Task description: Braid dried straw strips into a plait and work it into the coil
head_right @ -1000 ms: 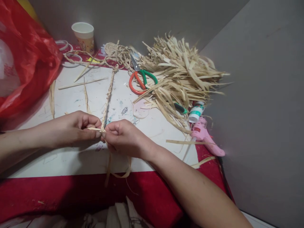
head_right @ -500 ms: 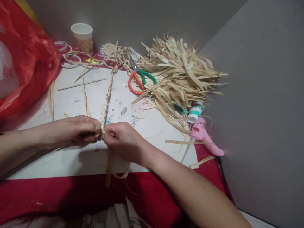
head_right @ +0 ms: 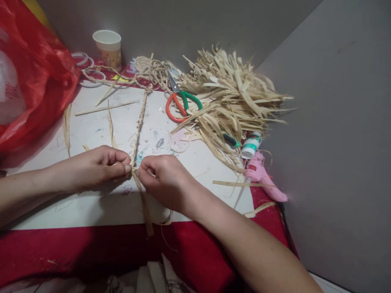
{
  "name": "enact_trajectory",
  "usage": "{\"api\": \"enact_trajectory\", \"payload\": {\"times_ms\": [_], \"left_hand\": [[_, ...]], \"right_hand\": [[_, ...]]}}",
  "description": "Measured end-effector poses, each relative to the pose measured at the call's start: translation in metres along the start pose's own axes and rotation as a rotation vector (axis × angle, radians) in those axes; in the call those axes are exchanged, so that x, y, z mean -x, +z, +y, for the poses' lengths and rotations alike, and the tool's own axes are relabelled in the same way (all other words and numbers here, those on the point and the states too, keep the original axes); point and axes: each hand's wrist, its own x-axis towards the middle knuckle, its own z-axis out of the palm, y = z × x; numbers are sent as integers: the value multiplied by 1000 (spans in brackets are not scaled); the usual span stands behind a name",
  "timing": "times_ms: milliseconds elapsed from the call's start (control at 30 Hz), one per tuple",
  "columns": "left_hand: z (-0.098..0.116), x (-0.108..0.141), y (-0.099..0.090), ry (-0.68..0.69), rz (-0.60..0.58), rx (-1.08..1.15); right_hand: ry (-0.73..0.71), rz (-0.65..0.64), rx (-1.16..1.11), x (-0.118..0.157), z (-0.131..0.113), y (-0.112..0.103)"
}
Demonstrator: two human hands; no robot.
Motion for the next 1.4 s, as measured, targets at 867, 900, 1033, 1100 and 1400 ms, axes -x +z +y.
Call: {"api": "enact_trajectory", "payload": {"times_ms": [867, 900, 1033, 1100, 1400], "left_hand": [[4, 1, 6, -58, 19, 284], [3, 0, 5, -60, 6, 292], [1, -1, 3, -80, -27, 317], [1, -2, 3, -85, -31, 308], [2, -3, 1, -84, -44, 216]], "right_hand": [[-180, -149, 75, 29, -23, -18], [-146, -74, -4, 30, -23, -23], [-34, 162, -223, 22, -20, -34], [-1, 201, -290, 16, -16, -35], [-29, 452, -436, 16, -19, -42]]}}
